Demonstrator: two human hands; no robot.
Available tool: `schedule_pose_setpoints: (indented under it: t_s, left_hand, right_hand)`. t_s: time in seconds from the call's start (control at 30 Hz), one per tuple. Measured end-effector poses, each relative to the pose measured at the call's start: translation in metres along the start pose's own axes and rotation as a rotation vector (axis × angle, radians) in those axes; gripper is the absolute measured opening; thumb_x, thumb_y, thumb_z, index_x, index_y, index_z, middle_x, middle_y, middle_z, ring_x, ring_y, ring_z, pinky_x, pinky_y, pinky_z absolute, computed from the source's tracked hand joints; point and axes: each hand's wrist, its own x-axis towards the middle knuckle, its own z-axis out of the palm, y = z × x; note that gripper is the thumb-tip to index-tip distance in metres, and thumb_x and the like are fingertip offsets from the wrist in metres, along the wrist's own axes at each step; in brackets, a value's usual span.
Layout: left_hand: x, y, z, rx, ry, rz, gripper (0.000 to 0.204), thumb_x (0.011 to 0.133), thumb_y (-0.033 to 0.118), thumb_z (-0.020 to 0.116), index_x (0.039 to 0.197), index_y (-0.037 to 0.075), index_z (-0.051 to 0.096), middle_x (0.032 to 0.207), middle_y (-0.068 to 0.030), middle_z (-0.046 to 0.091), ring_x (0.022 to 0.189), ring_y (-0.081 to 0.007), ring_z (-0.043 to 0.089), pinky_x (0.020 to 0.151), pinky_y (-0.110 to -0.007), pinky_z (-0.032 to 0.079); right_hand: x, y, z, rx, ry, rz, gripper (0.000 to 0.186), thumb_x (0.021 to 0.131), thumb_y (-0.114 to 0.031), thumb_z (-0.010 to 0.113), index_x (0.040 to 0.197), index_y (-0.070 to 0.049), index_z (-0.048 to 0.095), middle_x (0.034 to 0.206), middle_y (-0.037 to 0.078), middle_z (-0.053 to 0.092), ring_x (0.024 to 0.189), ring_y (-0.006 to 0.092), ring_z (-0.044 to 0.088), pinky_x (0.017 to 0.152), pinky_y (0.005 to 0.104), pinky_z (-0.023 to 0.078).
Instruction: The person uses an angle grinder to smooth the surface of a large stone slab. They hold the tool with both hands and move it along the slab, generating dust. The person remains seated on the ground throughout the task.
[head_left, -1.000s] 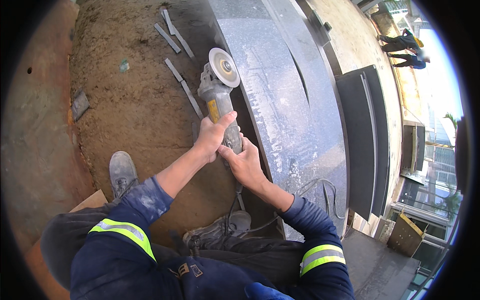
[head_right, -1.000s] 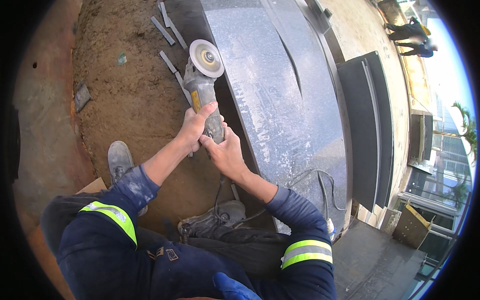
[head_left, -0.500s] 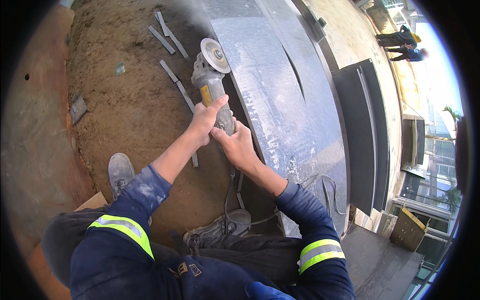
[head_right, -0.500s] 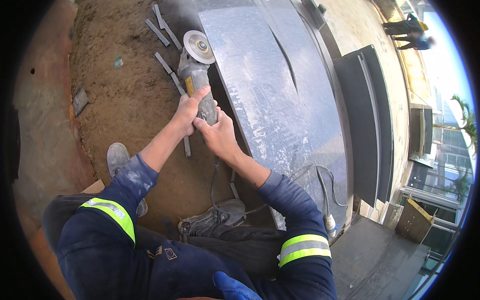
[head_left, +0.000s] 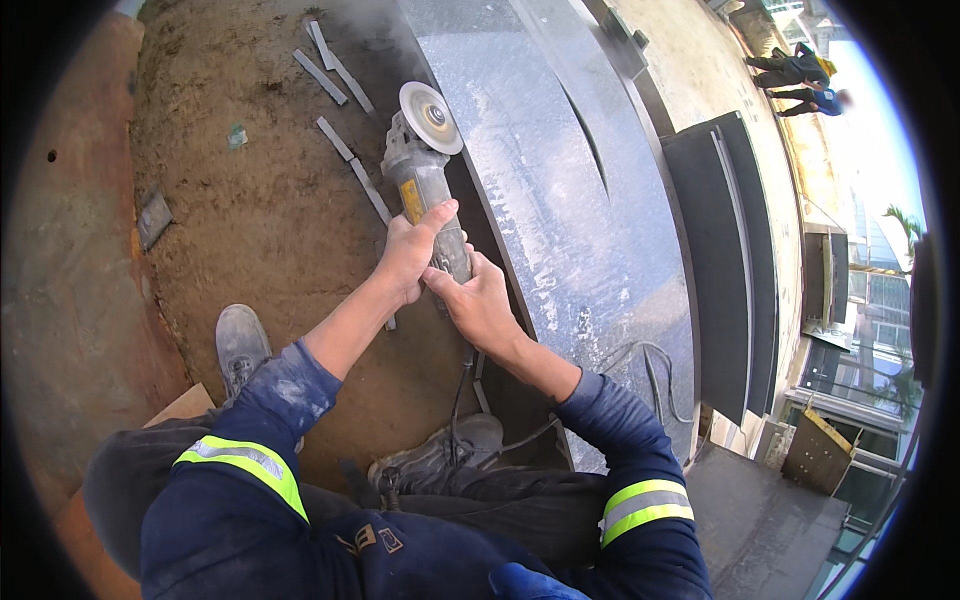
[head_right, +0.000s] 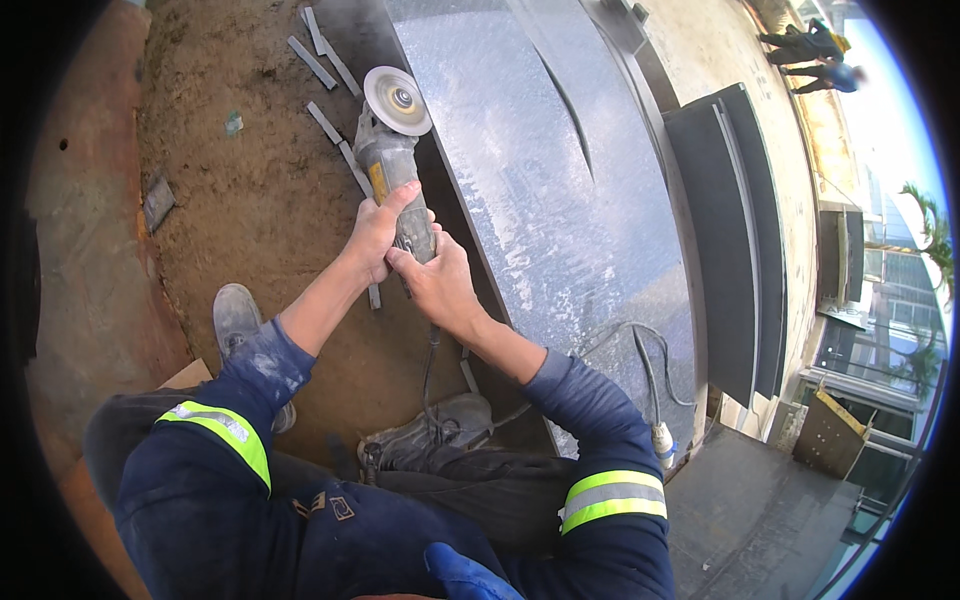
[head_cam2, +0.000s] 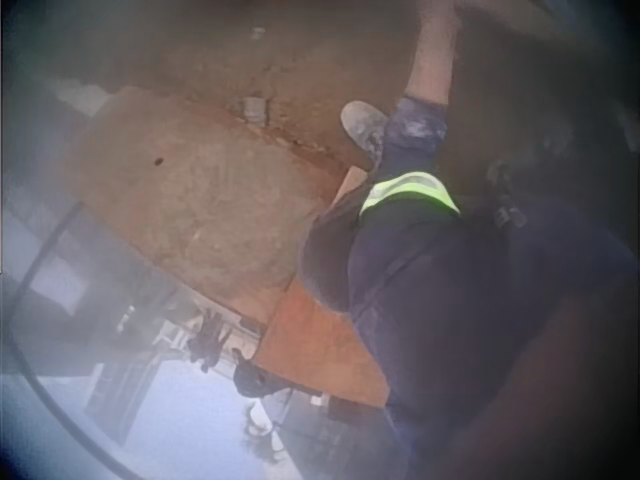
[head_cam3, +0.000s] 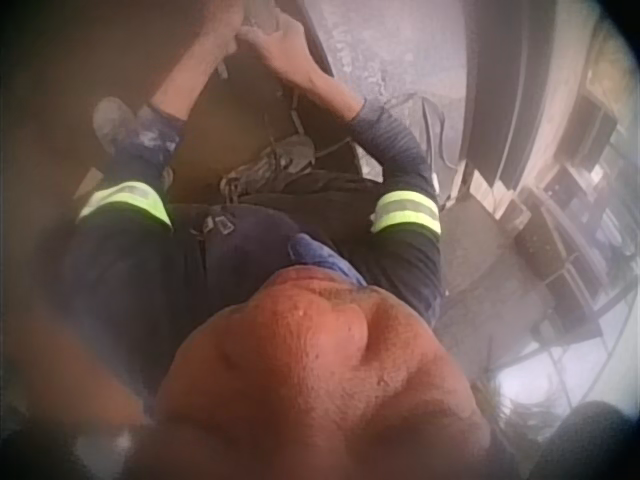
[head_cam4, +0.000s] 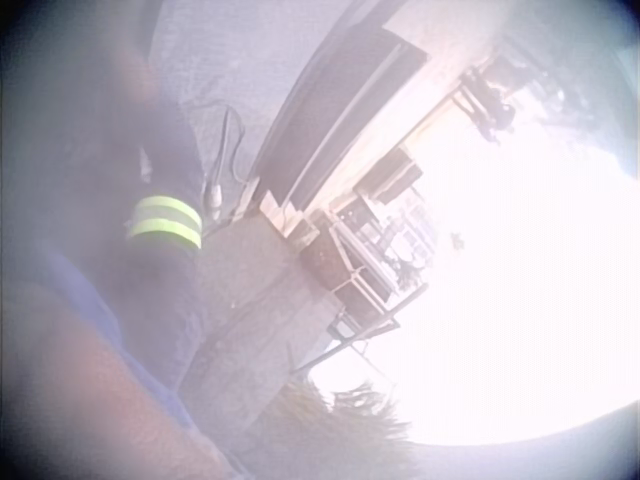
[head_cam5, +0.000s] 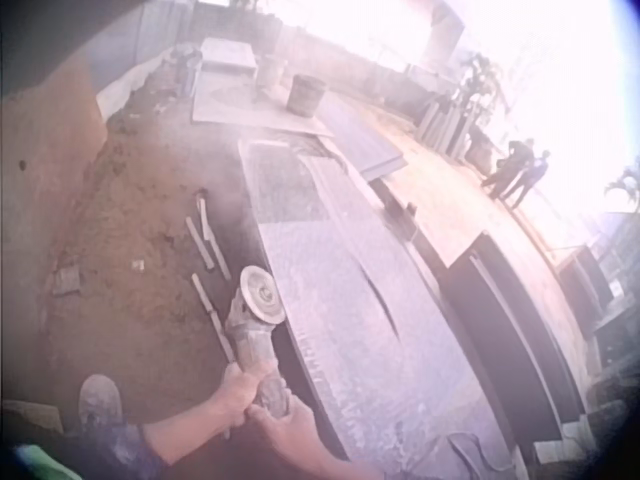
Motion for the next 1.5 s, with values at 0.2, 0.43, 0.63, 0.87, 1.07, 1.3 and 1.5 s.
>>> schedule_pose_setpoints:
  t_s: [0.2,0.43,0.63,0.87,1.07,1.3,1.5]
  left_hand:
    - [-0.02,-0.014,-0.001,0.005,-0.02,-0.008,0.041,0.094,0.037,0.073,0.11,0.002,0.058,0.088,-0.0117,0.066,0.075,-0.0221,0.07,0.067,-0.038,0.062]
    - [-0.011,-0.012,-0.002,-0.005,-0.017,-0.005,0.04,0.093,0.033,0.074,0.11,0.001,0.059,0.088,-0.0117,0.066,0.072,-0.0216,0.07,0.064,-0.037,0.061]
    - [0.006,-0.001,-0.002,0.001,-0.016,-0.001,0.042,0.092,0.033,0.075,0.111,0.0,0.059,0.088,-0.0127,0.066,0.071,-0.0223,0.07,0.063,-0.037,0.061]
    - [0.03,0.011,-0.007,0.078,-0.024,-0.011,0.046,0.091,0.042,0.075,0.105,0.001,0.058,0.086,-0.0123,0.067,0.073,-0.0227,0.071,0.066,-0.038,0.063]
    - [0.026,0.012,-0.007,0.072,-0.027,-0.034,0.047,0.091,0.042,0.075,0.106,0.001,0.058,0.086,-0.0126,0.067,0.072,-0.0227,0.071,0.066,-0.038,0.063]
    - [-0.027,-0.015,-0.001,-0.014,-0.015,-0.03,0.039,0.093,0.032,0.075,0.108,0.001,0.058,0.087,-0.0118,0.065,0.071,-0.0223,0.069,0.063,-0.037,0.061]
    - [-0.032,-0.019,0.003,-0.015,-0.007,-0.046,0.037,0.093,0.031,0.074,0.106,0.0,0.06,0.087,-0.0127,0.065,0.07,-0.0223,0.069,0.063,-0.037,0.061]
  right_hand:
    - [-0.024,0.0,-0.002,-0.001,-0.004,0.073,0.035,0.092,-0.022,0.076,0.111,0.004,0.063,0.096,0.004,0.067,0.086,0.0089,0.059,0.075,0.0281,0.05]
    - [-0.016,-0.001,-0.002,-0.025,0.013,0.008,0.033,0.092,-0.021,0.075,0.111,0.004,0.063,0.096,0.003,0.067,0.085,0.0083,0.059,0.074,0.0272,0.05]
    - [0.007,0.007,-0.001,0.007,-0.005,-0.048,0.031,0.092,-0.019,0.074,0.11,0.005,0.063,0.095,0.004,0.067,0.085,0.0079,0.059,0.074,0.0269,0.05]
    - [0.029,0.008,0.002,0.049,0.004,-0.044,0.031,0.092,-0.019,0.074,0.11,0.005,0.064,0.094,0.002,0.067,0.08,0.0072,0.058,0.07,0.0266,0.049]
    - [0.025,0.005,0.006,0.047,0.013,0.014,0.031,0.092,-0.019,0.075,0.109,0.004,0.064,0.092,0.003,0.066,0.077,0.0064,0.057,0.066,0.0258,0.048]
    - [-0.03,0.003,-0.001,-0.086,0.025,0.051,0.038,0.088,-0.021,0.076,0.111,0.005,0.06,0.094,0.01,0.068,0.086,0.0154,0.065,0.078,0.0334,0.053]
    - [-0.036,0.005,-0.002,-0.09,0.043,0.028,0.037,0.091,-0.024,0.077,0.11,0.005,0.061,0.091,0.005,0.067,0.081,0.0094,0.06,0.071,0.0297,0.051]
